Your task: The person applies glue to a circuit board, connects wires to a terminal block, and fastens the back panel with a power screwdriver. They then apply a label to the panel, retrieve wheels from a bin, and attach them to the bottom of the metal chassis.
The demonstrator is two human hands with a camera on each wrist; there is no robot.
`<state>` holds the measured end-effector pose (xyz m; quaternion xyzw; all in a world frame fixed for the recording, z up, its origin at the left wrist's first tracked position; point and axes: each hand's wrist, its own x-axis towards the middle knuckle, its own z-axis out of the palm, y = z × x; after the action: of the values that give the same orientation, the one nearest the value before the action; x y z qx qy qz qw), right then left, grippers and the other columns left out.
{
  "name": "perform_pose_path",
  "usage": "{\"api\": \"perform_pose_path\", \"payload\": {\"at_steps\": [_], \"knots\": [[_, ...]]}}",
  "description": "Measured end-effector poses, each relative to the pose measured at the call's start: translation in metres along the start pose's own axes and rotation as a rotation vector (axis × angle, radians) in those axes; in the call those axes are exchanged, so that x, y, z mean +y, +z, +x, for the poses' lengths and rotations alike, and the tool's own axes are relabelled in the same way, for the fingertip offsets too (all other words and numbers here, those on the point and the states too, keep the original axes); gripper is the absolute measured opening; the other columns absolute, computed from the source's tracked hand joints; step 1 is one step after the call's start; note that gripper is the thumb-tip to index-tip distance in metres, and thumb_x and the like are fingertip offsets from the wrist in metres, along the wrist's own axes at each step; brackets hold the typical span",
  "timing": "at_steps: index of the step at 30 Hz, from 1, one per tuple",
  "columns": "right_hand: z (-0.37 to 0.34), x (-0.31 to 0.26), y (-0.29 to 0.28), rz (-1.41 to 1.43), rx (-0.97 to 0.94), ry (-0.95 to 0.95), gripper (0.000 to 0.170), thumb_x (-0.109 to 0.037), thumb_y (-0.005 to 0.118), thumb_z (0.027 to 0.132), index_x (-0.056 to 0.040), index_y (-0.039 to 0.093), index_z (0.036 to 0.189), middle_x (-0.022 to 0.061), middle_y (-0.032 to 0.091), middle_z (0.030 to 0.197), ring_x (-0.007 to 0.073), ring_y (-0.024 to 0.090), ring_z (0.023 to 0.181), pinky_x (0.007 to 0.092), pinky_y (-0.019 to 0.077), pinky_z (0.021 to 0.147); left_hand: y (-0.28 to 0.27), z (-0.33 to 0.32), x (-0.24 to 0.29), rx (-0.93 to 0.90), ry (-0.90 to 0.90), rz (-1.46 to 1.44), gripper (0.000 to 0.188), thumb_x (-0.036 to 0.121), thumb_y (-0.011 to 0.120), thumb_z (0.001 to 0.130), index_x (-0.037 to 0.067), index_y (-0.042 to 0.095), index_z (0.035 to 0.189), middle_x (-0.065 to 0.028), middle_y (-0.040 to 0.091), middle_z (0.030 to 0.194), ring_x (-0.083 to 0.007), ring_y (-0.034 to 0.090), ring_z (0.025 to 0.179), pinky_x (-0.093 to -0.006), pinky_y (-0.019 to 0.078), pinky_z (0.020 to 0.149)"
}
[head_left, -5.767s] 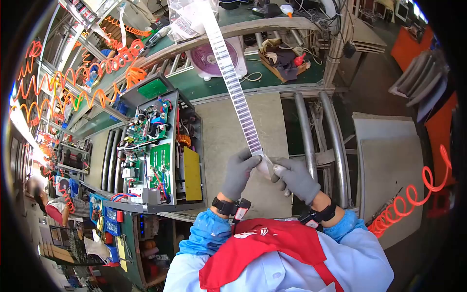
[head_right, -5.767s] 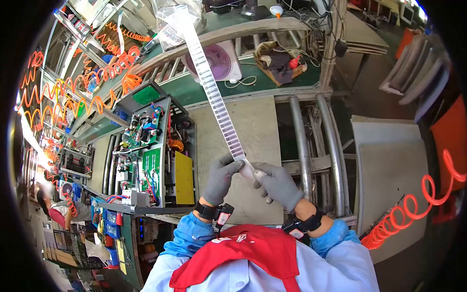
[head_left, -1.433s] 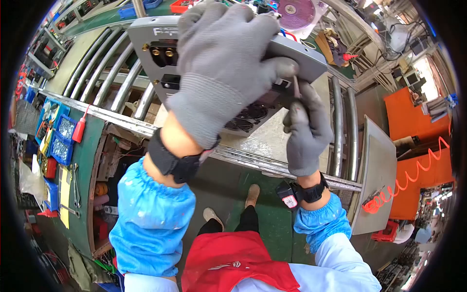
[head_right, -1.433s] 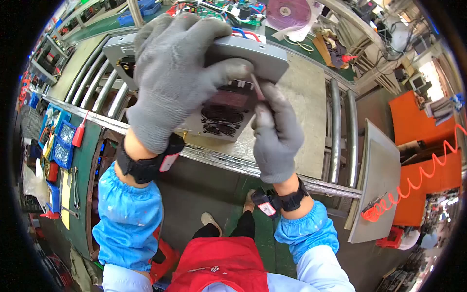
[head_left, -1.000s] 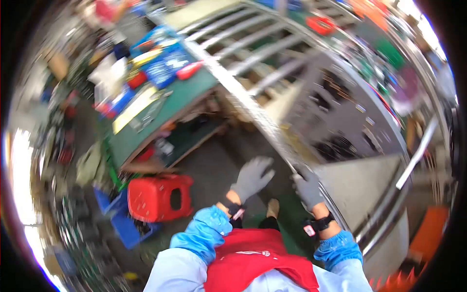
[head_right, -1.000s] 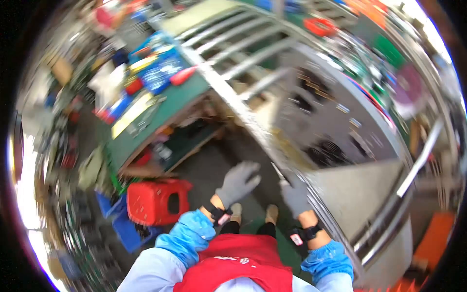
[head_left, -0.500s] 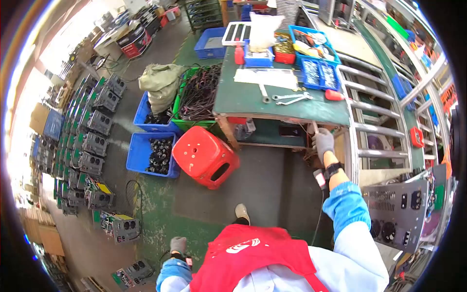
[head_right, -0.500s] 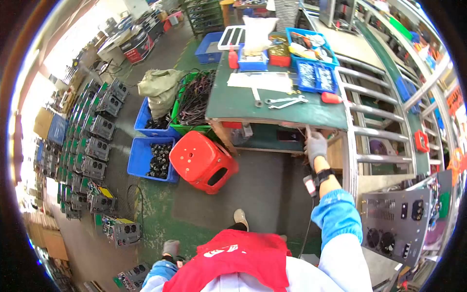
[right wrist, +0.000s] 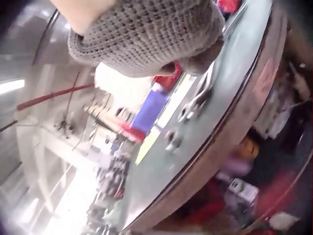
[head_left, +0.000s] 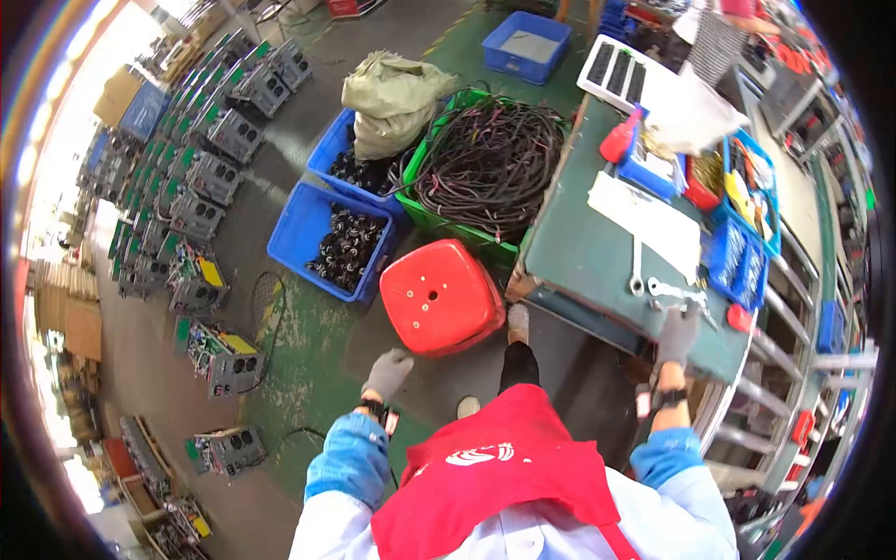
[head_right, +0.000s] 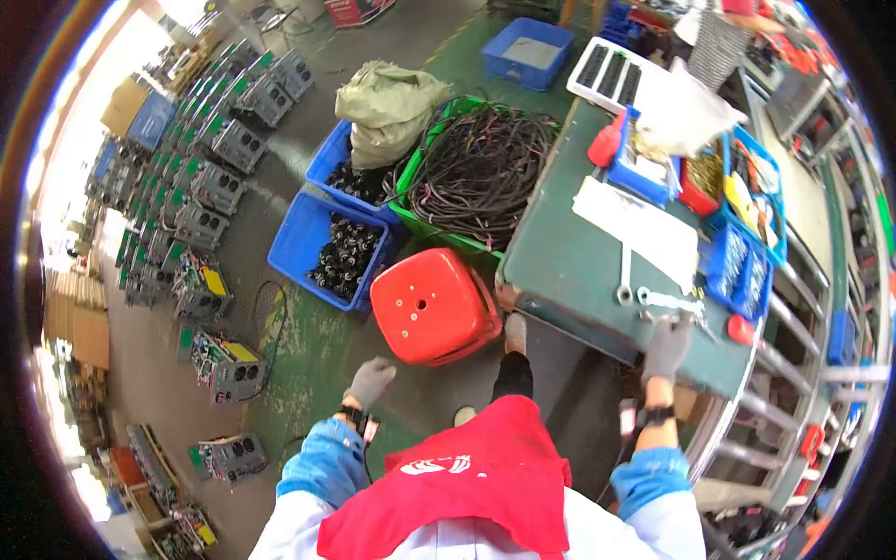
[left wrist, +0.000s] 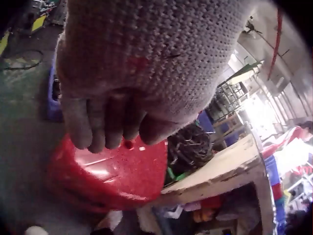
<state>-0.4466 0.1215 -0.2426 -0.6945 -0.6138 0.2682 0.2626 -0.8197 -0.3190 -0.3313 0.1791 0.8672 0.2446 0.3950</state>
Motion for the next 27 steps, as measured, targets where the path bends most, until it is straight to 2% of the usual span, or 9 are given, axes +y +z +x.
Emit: {"api": "perform_pose_path", "payload": {"at_steps": [1, 2, 4, 7, 11, 19, 22, 25, 27], "knots": [[-0.008, -0.019, 0.019, 0.047, -0.157, 0.030, 0.041, -0.019, 0.057, 0.090, -0.0014, 0.059, 0.126, 0.0222, 0.064, 0.117, 0.0392, 0.061, 0.103, 0.0441, 0.0471, 0.093, 0.004, 0.037, 0.022, 0.042, 0.075, 0.007, 0.038, 0.031, 0.062, 0.086, 0.003, 0.069, 0.111, -0.0205, 0.069, 0.105, -0.0341, 0.066, 0.102, -0.0409, 0.0506, 0.089], [-0.023, -0.048, 0.046, -0.074, -0.165, -0.245, 0.035, -0.021, 0.057, 0.090, -0.0034, 0.063, 0.120, 0.0218, 0.066, 0.106, 0.0392, 0.064, 0.093, 0.0444, 0.0507, 0.084, 0.006, 0.075, 0.044, 0.080, 0.151, 0.019, 0.036, 0.029, 0.063, 0.087, 0.003, 0.069, 0.110, -0.0177, 0.071, 0.095, -0.0287, 0.069, 0.093, -0.0383, 0.0529, 0.081], [-0.042, -0.097, 0.090, 0.036, -0.351, -0.479, 0.031, -0.017, 0.060, 0.089, -0.0029, 0.064, 0.116, 0.0215, 0.067, 0.103, 0.0370, 0.066, 0.093, 0.0424, 0.0525, 0.082, 0.003, 0.131, 0.124, 0.018, 0.190, 0.047, 0.044, 0.032, 0.060, 0.089, 0.007, 0.063, 0.124, -0.0178, 0.067, 0.119, -0.0357, 0.061, 0.113, -0.0435, 0.0480, 0.098], [-0.042, -0.151, 0.144, 0.069, -0.572, -0.639, 0.028, -0.019, 0.063, 0.089, -0.0094, 0.064, 0.115, 0.0164, 0.068, 0.098, 0.0365, 0.066, 0.089, 0.0451, 0.0540, 0.078, 0.025, 0.227, 0.218, 0.046, 0.278, 0.303, 0.048, 0.030, 0.059, 0.089, 0.009, 0.055, 0.133, -0.0159, 0.062, 0.127, -0.0355, 0.057, 0.118, -0.0451, 0.0446, 0.101], [-0.027, -0.156, 0.176, -0.217, -0.671, -0.859, 0.026, -0.020, 0.066, 0.086, -0.0142, 0.065, 0.111, 0.0091, 0.064, 0.077, 0.0299, 0.064, 0.060, 0.0400, 0.0508, 0.051, 0.063, 0.330, 0.305, -0.025, 0.338, 0.472, 0.045, 0.025, 0.057, 0.089, 0.010, 0.054, 0.131, -0.0148, 0.059, 0.130, -0.0330, 0.053, 0.124, -0.0463, 0.0421, 0.103], [-0.008, -0.150, 0.179, 0.058, -0.757, -0.859, 0.028, -0.015, 0.071, 0.077, -0.0104, 0.067, 0.105, 0.0034, 0.060, 0.067, 0.0208, 0.062, 0.055, 0.0338, 0.0488, 0.046, 0.133, 0.420, 0.311, -0.096, 0.268, 0.740, 0.047, 0.027, 0.062, 0.083, 0.006, 0.061, 0.126, -0.0155, 0.059, 0.128, -0.0332, 0.047, 0.130, -0.0525, 0.0266, 0.114], [-0.008, -0.148, 0.181, 0.079, -0.757, -0.853, 0.027, -0.015, 0.070, 0.078, -0.0092, 0.067, 0.103, 0.0026, 0.061, 0.067, 0.0200, 0.062, 0.055, 0.0333, 0.0493, 0.047, 0.115, 0.403, 0.315, -0.456, 0.269, 0.805, 0.036, 0.031, 0.063, 0.085, 0.011, 0.069, 0.114, -0.0164, 0.067, 0.111, -0.0346, 0.061, 0.112, -0.0497, 0.0443, 0.098], [-0.010, -0.151, 0.180, 0.069, -0.746, -0.832, 0.025, -0.015, 0.070, 0.079, -0.0098, 0.067, 0.103, 0.0026, 0.061, 0.068, 0.0209, 0.062, 0.055, 0.0336, 0.0491, 0.046, 0.100, 0.370, 0.305, -0.286, 0.478, 0.432, 0.028, 0.030, 0.060, 0.091, 0.007, 0.066, 0.105, -0.0185, 0.068, 0.091, -0.0374, 0.067, 0.087, -0.0449, 0.0526, 0.078], [-0.013, -0.153, 0.180, 0.048, -0.686, -0.848, 0.024, -0.016, 0.070, 0.079, -0.0099, 0.067, 0.103, 0.0029, 0.061, 0.068, 0.0216, 0.061, 0.055, 0.0340, 0.0490, 0.046, 0.071, 0.339, 0.321, -0.181, 0.406, 0.181, 0.026, 0.029, 0.060, 0.091, 0.006, 0.066, 0.104, -0.0174, 0.068, 0.088, -0.0369, 0.066, 0.087, -0.0451, 0.0511, 0.076]]}}
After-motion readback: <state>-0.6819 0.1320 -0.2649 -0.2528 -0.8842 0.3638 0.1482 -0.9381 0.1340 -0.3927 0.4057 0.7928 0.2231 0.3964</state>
